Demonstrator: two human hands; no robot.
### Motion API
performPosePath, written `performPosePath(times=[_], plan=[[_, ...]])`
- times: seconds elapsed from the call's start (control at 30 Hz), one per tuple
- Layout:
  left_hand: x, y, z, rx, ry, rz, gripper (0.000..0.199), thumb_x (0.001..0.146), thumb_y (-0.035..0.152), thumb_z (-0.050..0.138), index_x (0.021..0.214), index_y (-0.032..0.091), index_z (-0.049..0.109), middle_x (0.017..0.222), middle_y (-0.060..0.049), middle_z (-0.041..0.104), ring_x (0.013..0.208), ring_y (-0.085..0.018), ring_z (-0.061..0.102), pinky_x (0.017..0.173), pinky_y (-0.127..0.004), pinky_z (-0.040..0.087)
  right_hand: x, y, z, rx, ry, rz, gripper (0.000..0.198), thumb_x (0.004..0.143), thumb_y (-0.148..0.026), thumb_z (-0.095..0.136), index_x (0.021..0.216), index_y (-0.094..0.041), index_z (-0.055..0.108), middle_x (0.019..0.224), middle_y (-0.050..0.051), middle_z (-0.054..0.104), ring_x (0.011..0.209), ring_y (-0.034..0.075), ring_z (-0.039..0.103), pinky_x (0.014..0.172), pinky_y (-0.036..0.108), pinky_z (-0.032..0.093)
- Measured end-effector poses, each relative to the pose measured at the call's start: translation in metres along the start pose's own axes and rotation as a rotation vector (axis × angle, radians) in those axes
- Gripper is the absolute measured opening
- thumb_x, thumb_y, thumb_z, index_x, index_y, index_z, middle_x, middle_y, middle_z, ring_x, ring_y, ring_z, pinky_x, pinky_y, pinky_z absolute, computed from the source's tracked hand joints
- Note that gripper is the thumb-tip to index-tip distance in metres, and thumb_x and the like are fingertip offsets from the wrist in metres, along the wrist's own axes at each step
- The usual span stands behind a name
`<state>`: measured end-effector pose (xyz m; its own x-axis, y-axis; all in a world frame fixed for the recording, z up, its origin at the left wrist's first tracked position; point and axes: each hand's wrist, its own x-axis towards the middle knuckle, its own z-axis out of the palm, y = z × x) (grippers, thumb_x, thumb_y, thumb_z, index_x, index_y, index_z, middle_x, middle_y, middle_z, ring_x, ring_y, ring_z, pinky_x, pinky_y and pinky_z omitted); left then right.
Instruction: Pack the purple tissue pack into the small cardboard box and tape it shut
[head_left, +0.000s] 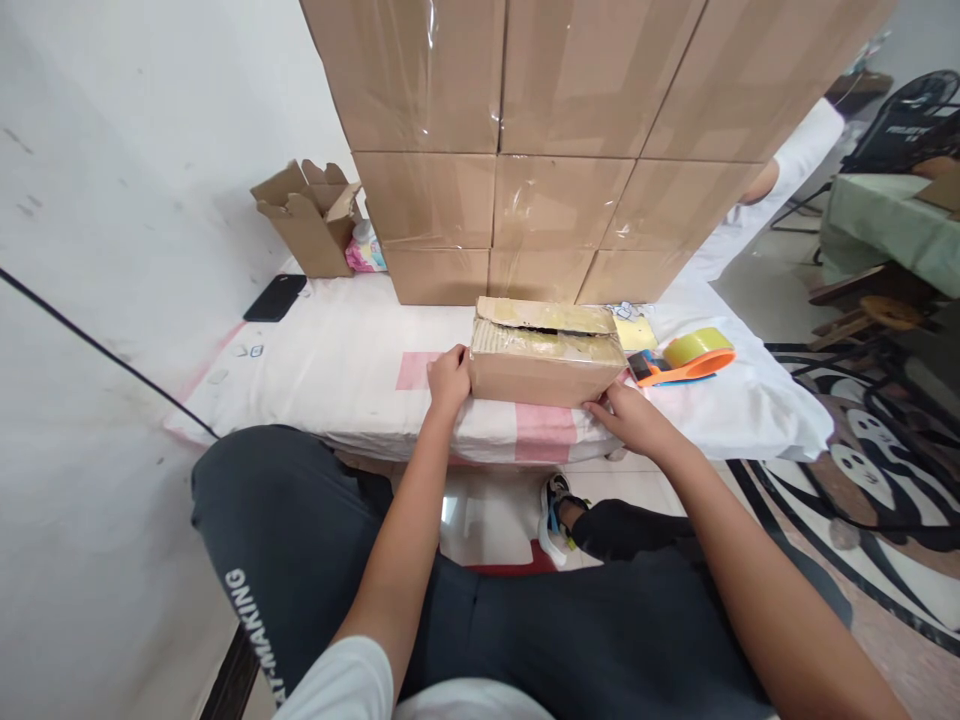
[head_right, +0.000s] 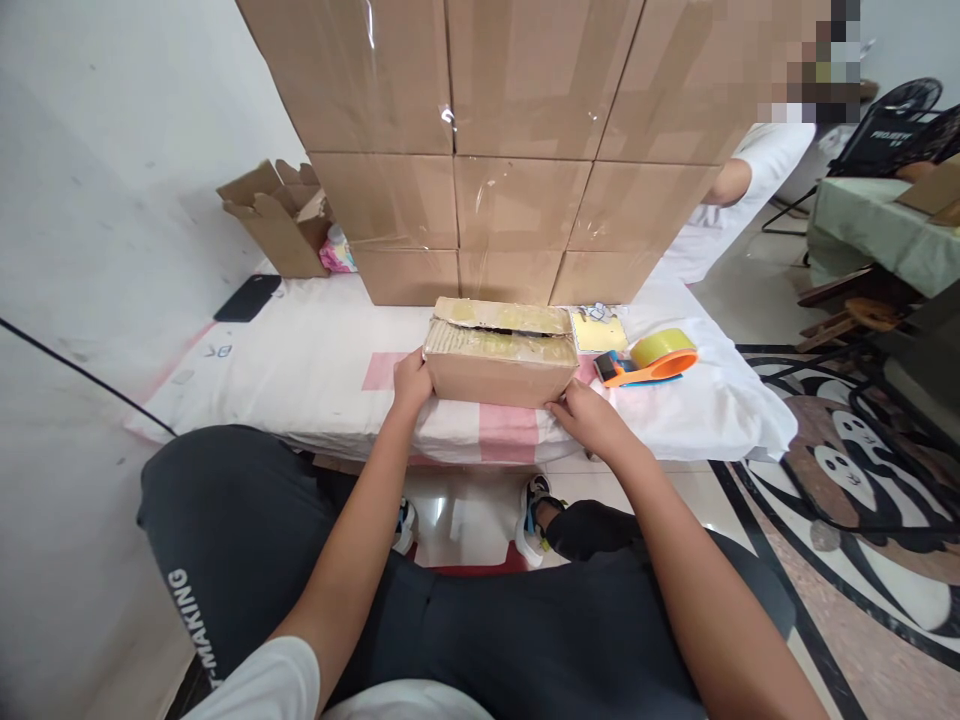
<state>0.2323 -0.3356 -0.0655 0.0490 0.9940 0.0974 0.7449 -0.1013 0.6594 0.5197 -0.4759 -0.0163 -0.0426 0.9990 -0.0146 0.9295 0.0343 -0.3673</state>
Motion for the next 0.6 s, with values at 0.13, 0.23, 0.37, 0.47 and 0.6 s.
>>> performPosePath(times=[0.13, 0.23, 0.37, 0.47, 0.6], plan=[[-0.0008, 0.001, -0.0006, 0.0, 0.005, -0.001, 0.031, 0.102, 0.032, 0.042, 0.101, 0.026, 0.072, 0.107, -0.009, 0.078, 0.104, -0.026, 0.068, 0.088, -0.035, 0.038, -0.0001, -0.0001, 0.0, -0.006, -0.002, -0.001, 0.02, 0.093, -0.024, 0.057, 0.11, -0.013, 0.061, 0.102, 0.017, 0.072, 0.093, 0.028, 0.068, 0.079, 0.032, 0.049], [-0.0008, 0.0014, -0.0006, 0.0, 0.005, -0.004, 0.03, 0.101, 0.031, 0.043, 0.101, 0.026, 0.073, 0.107, -0.009, 0.078, 0.104, -0.026, 0.068, 0.088, -0.034, 0.038, -0.0003, 0.0001, -0.0001, -0.006, -0.006, 0.006, 0.02, 0.094, -0.025, 0.057, 0.109, -0.012, 0.06, 0.104, 0.017, 0.072, 0.094, 0.029, 0.068, 0.079, 0.033, 0.049], [-0.0004, 0.0012, -0.0004, 0.0, 0.004, -0.003, 0.03, 0.101, 0.031, 0.043, 0.101, 0.026, 0.073, 0.107, -0.009, 0.078, 0.104, -0.026, 0.068, 0.089, -0.034, 0.038, -0.0002, -0.0001, -0.0006, -0.008, -0.02, 0.014, 0.02, 0.094, -0.025, 0.056, 0.109, -0.012, 0.06, 0.105, 0.017, 0.071, 0.096, 0.029, 0.068, 0.08, 0.033, 0.048], [-0.0002, 0.0009, -0.0002, -0.001, 0.004, -0.004, 0.03, 0.101, 0.031, 0.043, 0.101, 0.026, 0.072, 0.108, -0.009, 0.078, 0.105, -0.026, 0.068, 0.088, -0.034, 0.038, -0.0001, -0.0006, -0.0007, 0.0, -0.019, 0.012, 0.019, 0.094, -0.025, 0.057, 0.108, -0.012, 0.06, 0.105, 0.017, 0.072, 0.096, 0.029, 0.068, 0.081, 0.033, 0.048], [0.0, 0.0003, 0.0003, -0.001, 0.002, -0.007, 0.03, 0.101, 0.032, 0.044, 0.102, 0.026, 0.072, 0.108, -0.009, 0.078, 0.105, -0.026, 0.068, 0.087, -0.035, 0.038, -0.0002, -0.0007, -0.0003, -0.01, -0.018, 0.015, 0.02, 0.095, -0.024, 0.057, 0.109, -0.012, 0.06, 0.103, 0.017, 0.072, 0.094, 0.028, 0.068, 0.08, 0.032, 0.048]])
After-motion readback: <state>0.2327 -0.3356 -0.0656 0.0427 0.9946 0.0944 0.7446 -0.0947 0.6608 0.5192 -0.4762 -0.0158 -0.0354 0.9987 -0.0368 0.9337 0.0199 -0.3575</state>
